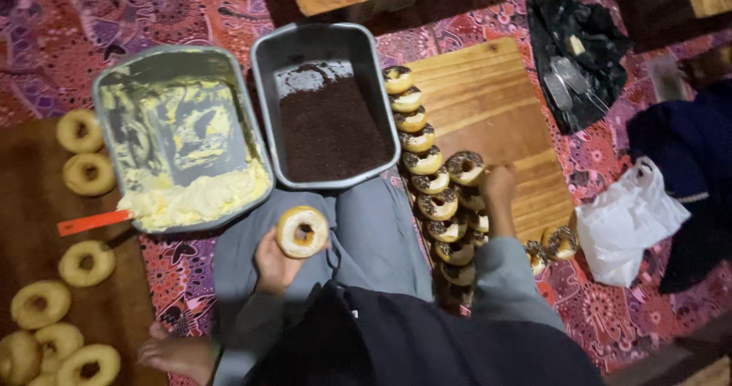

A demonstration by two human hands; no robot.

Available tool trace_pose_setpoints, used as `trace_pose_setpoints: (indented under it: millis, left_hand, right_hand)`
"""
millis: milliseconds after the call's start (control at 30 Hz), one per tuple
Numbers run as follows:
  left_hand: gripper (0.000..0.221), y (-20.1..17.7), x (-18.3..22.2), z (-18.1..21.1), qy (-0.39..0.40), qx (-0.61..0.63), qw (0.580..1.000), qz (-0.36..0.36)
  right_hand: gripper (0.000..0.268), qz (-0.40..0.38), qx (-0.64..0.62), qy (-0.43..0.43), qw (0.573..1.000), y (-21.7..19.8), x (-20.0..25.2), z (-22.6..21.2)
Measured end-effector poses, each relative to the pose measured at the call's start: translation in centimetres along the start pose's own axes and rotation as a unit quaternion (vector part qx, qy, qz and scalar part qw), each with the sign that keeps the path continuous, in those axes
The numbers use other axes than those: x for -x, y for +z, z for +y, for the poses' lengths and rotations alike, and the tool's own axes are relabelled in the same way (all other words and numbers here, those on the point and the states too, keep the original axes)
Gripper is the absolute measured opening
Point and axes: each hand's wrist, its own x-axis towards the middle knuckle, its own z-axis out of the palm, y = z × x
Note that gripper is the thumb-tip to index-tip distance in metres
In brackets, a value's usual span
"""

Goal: The person dips plain donuts into a yellow cream and then into a dark crumb topping, placing the finished donuts on a wooden board. The person handles the donuts one at a time, repeating the process for multiple units.

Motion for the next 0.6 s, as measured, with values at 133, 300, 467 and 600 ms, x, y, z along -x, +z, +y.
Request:
trace_pose_setpoints:
  millis: [133, 300, 467, 600]
  left_hand:
    - [0.056, -1.0, -1.5, -2.5, -0.074, 0.006, 0.995, -0.072]
    - [0.044, -0.6, -5.3, -3.9, -0.040, -0.147, 0.987, -0.052]
    - [0.042, 0.3, -2.1, 1.1, -0.049, -0.041, 0.998, -0.001]
    - [0.038, 0.5, -0.2, 1.2, -0.004, 0.045, 0.999, -0.021]
  right_hand:
    - [0.039, -0.011, -0.263, -0.072, 0.962, -1.1, 6.2, -8.0]
    - [0.051, -0.720, -0.481, 0.015, 0.500, 2.6, 14.7, -21.6]
    - [0.050, -0.473, -0.489, -0.076, 0.729, 6.6, 5.5, -28.4]
    - [0.047, -0.276, -0.318, -0.173, 0.890, 11.8, 2.9, -31.0]
